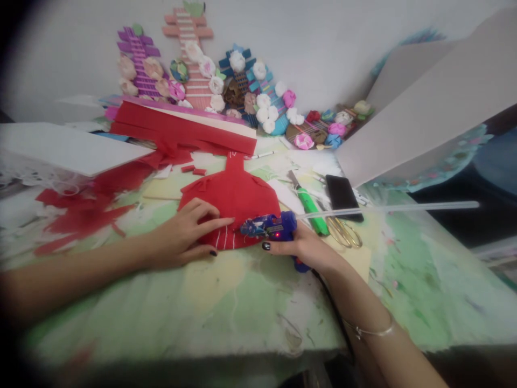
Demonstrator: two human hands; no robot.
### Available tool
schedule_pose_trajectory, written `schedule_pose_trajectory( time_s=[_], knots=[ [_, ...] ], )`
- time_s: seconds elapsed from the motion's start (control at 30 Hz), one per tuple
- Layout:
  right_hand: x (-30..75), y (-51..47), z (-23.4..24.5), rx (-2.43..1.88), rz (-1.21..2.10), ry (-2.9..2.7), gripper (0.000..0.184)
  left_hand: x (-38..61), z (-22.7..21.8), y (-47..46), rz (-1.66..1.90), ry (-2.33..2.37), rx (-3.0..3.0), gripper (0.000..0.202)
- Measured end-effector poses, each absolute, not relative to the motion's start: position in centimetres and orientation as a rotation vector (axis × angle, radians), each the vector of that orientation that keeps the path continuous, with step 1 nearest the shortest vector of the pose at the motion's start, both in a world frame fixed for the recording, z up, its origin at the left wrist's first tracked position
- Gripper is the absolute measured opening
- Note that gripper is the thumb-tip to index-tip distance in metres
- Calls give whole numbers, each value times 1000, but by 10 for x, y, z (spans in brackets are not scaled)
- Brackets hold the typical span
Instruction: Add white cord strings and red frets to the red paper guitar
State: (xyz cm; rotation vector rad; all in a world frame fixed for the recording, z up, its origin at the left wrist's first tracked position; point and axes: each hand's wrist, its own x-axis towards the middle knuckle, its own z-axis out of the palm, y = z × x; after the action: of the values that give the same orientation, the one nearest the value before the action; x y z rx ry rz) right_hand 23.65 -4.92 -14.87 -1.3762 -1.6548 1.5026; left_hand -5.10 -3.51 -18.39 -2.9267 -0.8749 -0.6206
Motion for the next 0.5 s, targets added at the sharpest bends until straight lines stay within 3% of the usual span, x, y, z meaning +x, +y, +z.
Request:
schedule_pose_trajectory(
  time_s=[0.5],
  knots=[
    [236,-49,-151,-1329,1525,-1595,50,-51,-182,-36,-574,-922,-2931,56]
  ],
)
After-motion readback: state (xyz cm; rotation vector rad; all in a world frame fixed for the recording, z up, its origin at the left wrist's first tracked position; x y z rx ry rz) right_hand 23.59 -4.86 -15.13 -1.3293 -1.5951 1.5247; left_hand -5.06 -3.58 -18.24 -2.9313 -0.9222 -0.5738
